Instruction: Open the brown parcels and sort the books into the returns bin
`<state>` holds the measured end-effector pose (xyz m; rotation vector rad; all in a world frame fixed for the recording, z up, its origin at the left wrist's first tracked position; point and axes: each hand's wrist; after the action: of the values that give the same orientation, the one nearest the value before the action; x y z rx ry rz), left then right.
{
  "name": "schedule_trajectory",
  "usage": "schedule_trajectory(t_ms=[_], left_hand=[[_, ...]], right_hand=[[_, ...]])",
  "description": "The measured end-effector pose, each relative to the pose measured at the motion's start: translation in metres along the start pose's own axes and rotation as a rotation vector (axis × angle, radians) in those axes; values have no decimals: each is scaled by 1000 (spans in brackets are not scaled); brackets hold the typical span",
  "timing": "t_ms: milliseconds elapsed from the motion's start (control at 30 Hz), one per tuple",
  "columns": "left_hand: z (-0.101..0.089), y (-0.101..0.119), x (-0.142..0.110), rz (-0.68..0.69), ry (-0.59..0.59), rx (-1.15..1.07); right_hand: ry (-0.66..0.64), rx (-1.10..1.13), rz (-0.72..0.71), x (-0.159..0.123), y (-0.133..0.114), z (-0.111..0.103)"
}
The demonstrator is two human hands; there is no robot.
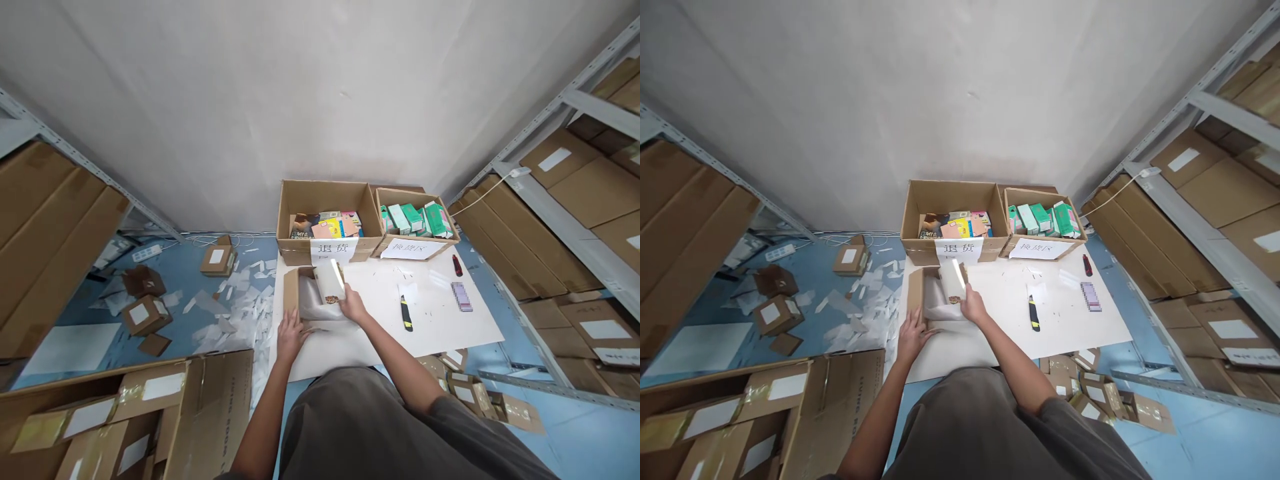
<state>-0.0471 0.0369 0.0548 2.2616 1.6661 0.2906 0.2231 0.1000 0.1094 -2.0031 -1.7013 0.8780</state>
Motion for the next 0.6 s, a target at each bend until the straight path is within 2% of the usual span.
schedule_trajectory(t_ms=[133, 233, 300, 367, 467, 533, 600], left_hand=[[-11, -27, -5, -29, -19, 22], [-17, -37, -8, -62, -47, 57], [-20, -36, -10, -77, -26, 83], [-22, -30, -12, -100, 11, 114], [-29, -16, -17, -188, 27, 188], [-36, -6, -22, -250, 6, 243], [-45, 8, -29, -262, -9, 276]], right_hand=[[61, 506, -10, -7, 39, -53], [-14, 860, 64, -19, 84, -83], [-102, 985, 135, -25, 116, -92], [-165, 1032, 201, -25, 149, -90], [-222, 988, 286, -16, 193, -71], [-232, 811, 335, -7, 217, -55], [-164, 521, 372, 2, 235, -41]])
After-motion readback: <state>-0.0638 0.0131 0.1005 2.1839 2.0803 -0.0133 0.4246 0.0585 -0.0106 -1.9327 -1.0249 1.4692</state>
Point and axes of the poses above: each hand's wrist, its own x-axis towards the middle knuckle, its own z-axis out of the palm, y = z × x, and after that the axes turned 1 degree about z, right-handed
